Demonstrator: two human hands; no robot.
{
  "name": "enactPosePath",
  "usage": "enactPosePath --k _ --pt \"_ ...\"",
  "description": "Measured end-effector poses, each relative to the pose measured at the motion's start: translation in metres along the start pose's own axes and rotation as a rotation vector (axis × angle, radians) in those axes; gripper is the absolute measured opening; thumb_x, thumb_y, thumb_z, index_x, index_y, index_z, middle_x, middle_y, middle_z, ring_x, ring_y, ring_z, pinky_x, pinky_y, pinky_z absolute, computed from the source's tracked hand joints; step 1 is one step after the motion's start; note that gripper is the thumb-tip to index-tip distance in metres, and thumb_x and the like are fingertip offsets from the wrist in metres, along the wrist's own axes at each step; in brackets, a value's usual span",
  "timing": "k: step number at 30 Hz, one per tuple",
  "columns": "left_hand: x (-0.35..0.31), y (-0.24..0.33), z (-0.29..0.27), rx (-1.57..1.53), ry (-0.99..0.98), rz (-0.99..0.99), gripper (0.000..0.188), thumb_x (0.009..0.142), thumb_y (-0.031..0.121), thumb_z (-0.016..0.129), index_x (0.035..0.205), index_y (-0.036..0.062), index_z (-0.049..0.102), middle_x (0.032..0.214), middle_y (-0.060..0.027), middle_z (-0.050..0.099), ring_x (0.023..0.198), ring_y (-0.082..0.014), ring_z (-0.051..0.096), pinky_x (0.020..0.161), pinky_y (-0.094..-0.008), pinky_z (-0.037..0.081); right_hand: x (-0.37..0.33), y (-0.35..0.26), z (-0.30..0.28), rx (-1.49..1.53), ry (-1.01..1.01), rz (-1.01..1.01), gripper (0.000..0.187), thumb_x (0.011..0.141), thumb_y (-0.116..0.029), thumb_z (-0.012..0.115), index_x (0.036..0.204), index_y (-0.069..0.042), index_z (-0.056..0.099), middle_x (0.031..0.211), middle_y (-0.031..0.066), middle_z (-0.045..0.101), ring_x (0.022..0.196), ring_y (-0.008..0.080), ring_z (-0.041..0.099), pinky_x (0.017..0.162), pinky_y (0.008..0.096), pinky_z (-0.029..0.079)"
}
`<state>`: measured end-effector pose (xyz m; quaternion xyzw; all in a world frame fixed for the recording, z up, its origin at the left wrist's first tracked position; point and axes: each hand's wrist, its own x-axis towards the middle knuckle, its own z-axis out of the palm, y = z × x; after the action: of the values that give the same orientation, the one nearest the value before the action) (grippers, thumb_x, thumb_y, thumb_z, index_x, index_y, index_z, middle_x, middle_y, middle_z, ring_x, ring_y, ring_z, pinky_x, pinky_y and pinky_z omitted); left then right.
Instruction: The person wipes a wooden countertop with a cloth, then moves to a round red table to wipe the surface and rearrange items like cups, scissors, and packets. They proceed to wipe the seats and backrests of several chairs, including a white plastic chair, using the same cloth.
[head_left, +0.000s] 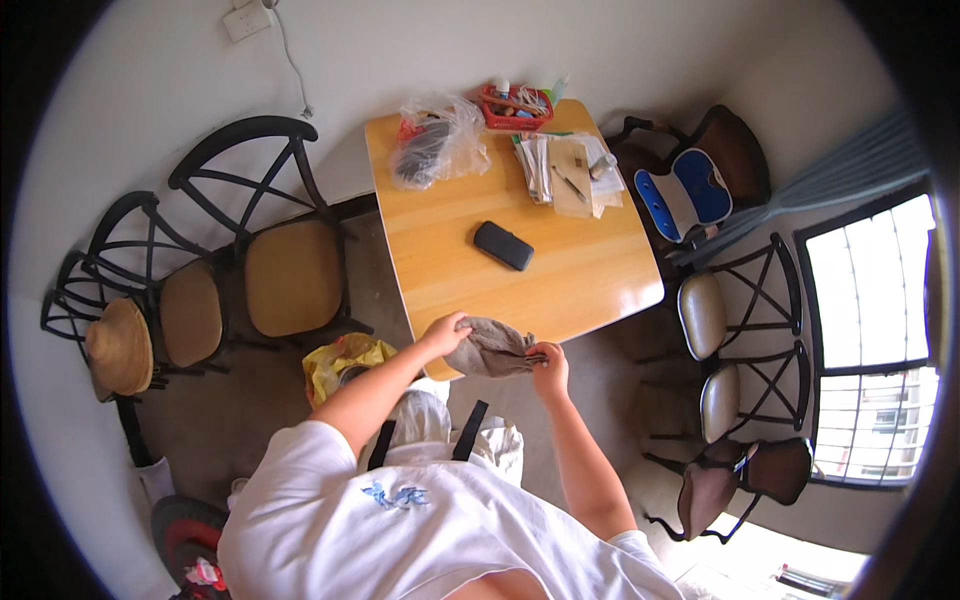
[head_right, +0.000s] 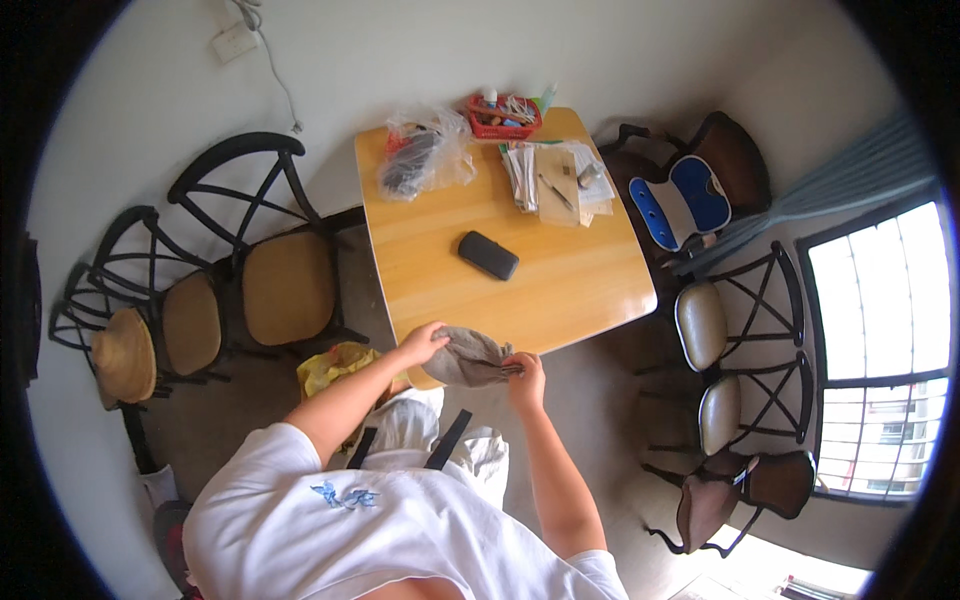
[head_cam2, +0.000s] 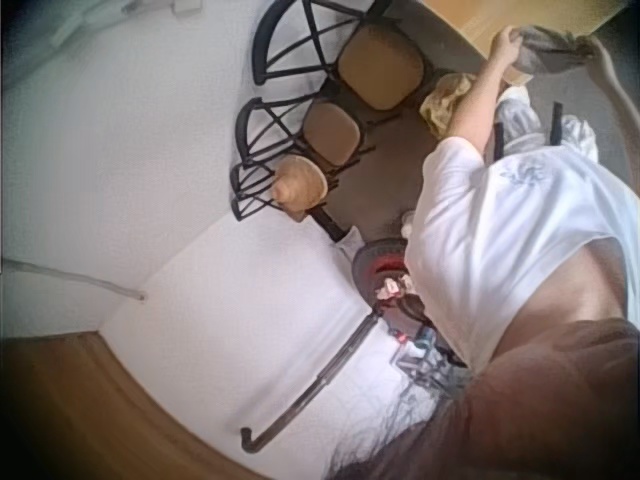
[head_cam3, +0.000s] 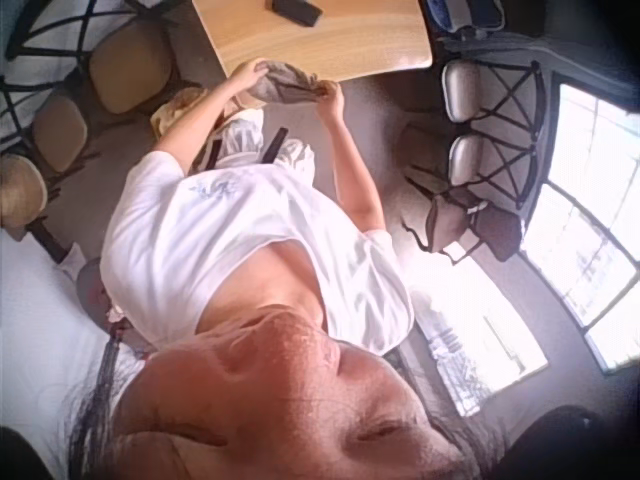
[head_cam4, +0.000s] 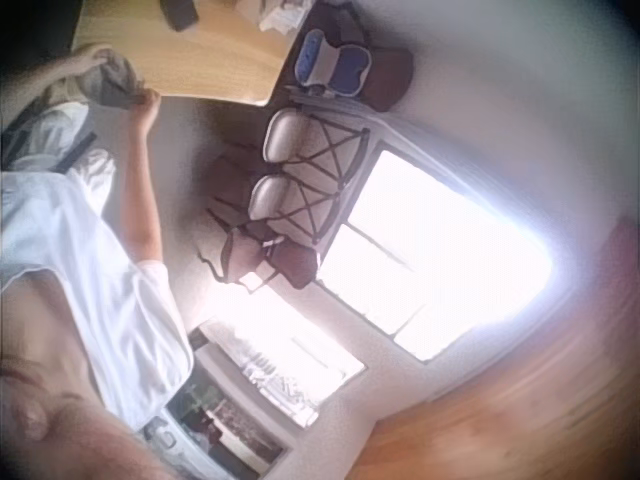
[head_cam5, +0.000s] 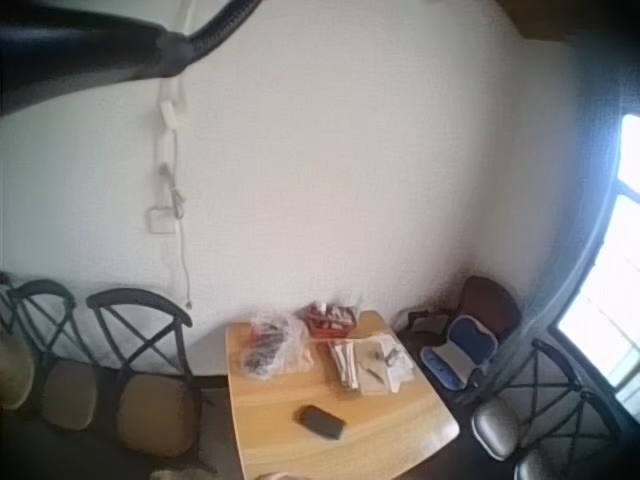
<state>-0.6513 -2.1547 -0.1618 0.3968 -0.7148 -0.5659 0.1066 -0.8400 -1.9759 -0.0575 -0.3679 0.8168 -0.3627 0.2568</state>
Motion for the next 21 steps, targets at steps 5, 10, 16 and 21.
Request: enactPosePath --k 5,10,16,21 --pt "0.039 -0.012 0.028 -0.253 0.084 -0.026 0.058 0.087 0.036 0.073 0.131 0.0042 0.052 0.126 -0.0202 0.056 0.116 -0.0343 0.057 0.094 -0.0412 0.049 0.099 0.064 -0.001 -0.033 -0.079 0.016 0.024 0.077 -0.001 0.063 0.098 -0.005 0.074 0.1 0.0141 0.067 0.088 0.0258 0.066 0.081 0.0327 0.052" --pt "0.067 0.007 -0.023 0.249 0.337 0.166 0.057 0.085 0.035 0.075 0.128 0.0059 0.052 0.131 -0.023 0.044 0.127 -0.0381 0.042 0.107 -0.0498 0.035 0.151 0.107 0.014 -0.436 -0.118 -0.058 0.046 0.08 -0.016 0.071 0.124 -0.009 0.061 0.129 0.0172 0.052 0.12 0.0349 0.051 0.099 0.0438 0.045" --pt "0.194 0.092 -0.099 0.671 0.599 0.156 0.066 0.078 0.023 0.078 0.135 0.0122 0.048 0.142 -0.0201 0.037 0.139 -0.044 0.028 0.112 -0.0537 0.027 0.234 0.068 0.051 -0.429 -0.184 -0.319 0.081 0.071 -0.022 0.081 0.142 -0.011 0.043 0.146 0.0135 0.042 0.138 0.0367 0.035 0.112 0.0495 0.032" --pt "0.309 0.134 -0.12 0.827 0.633 0.076 0.082 0.079 0.027 0.077 0.15 0.0203 0.036 0.154 -0.0191 0.026 0.146 -0.0446 0.016 0.11 -0.0687 0.021 0.266 0.053 0.072 -0.47 -0.317 -0.277 0.088 0.066 -0.027 0.085 0.143 -0.016 0.044 0.14 0.0126 0.041 0.132 0.0374 0.036 0.11 0.0503 0.033"
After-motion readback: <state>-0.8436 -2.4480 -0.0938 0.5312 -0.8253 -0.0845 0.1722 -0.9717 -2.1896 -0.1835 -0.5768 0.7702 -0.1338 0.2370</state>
